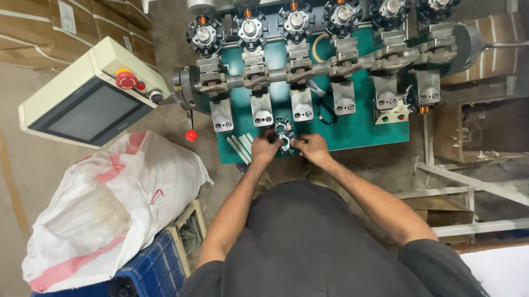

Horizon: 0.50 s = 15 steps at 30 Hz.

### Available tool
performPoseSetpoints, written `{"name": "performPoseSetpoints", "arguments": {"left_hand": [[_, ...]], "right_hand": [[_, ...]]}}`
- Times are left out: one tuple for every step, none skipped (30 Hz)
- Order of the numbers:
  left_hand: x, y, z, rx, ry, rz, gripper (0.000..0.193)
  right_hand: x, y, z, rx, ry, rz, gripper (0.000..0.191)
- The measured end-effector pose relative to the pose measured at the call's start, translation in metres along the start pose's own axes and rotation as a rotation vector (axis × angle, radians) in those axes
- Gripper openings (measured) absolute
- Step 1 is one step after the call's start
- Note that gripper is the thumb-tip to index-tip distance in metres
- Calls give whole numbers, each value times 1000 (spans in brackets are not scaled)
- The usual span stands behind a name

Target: The person unwraps bubble-wrapped components from a bin, loads black ring-shaped parts into the stations of a multi-spindle machine, pulls the machine lever, and cuts material with scissors. They handle finished parts and wrap items in bubble wrap, moving between the machine and the supply bins.

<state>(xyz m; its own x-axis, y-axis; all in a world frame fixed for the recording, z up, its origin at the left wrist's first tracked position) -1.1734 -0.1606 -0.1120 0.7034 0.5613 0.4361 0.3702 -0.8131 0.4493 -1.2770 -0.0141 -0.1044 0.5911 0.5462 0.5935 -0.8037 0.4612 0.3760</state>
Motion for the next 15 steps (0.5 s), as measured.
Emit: {"name": "performPoseSetpoints", "arguments": {"left_hand": [[-8, -3, -8, -115, -75, -114, 43], [-14, -5, -17, -228, -152, -226, 44], [-17, -8, -24, -341, -230, -336, 46], [-19, -12, -26, 61, -285, -329, 48], [-21, -16, -28, 464, -329, -308, 51], [-21, -21, -31, 871, -361, -271, 54], [-19, -25, -32, 802, -399, -338, 51], [-16, -31, -34, 738, -444, -392, 47], [-13, -35, -35, 308, -427, -384, 48], [-8, -38, -35, -124, -414, -373, 48], [-4, -47, -37, -169, -466, -414, 45], [-1, -56, -40, -216, -511, -469, 43], [-1, -68, -45, -255, -519, -398, 39], [0, -80, -49, -299, -523, -334, 36], [1, -91, -54, -348, -522, -276, 33]], "right_hand": [[-11, 0, 6, -31, 7, -40, 31], [-17, 1, 10, -61, 13, -80, 32], [-20, 1, 14, -112, 20, -74, 31], [-21, 1, 19, -164, 27, -72, 31], [-21, 2, 22, -216, 34, -71, 30], [-18, 3, 20, -188, -6, -68, 30], [-13, 6, 15, -161, -49, -76, 30], [-7, 9, 9, -187, -28, -65, 28], [2, 17, -1, -213, -9, -65, 28], [14, 30, -17, -312, -11, -50, 27], [27, 41, -32, -410, -8, -27, 25], [37, 57, -47, -474, -43, -106, 25], [47, 74, -61, -538, -72, -175, 24], [56, 91, -74, -603, -98, -234, 24], [63, 112, -84, -623, -109, -353, 25]]}}
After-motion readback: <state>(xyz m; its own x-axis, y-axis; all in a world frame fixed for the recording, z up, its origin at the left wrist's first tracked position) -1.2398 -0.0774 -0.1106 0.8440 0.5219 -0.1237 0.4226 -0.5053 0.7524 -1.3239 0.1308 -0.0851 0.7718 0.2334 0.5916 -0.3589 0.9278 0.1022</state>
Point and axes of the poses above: each hand's wrist, its own x-axis away from the middle knuckle, its own y-axis out of the back of the hand, z = x × y, the point moved 1 cm from there along -x, towards the middle knuckle, and after that the axes turned 6 degrees about x, right-handed, at the moved point
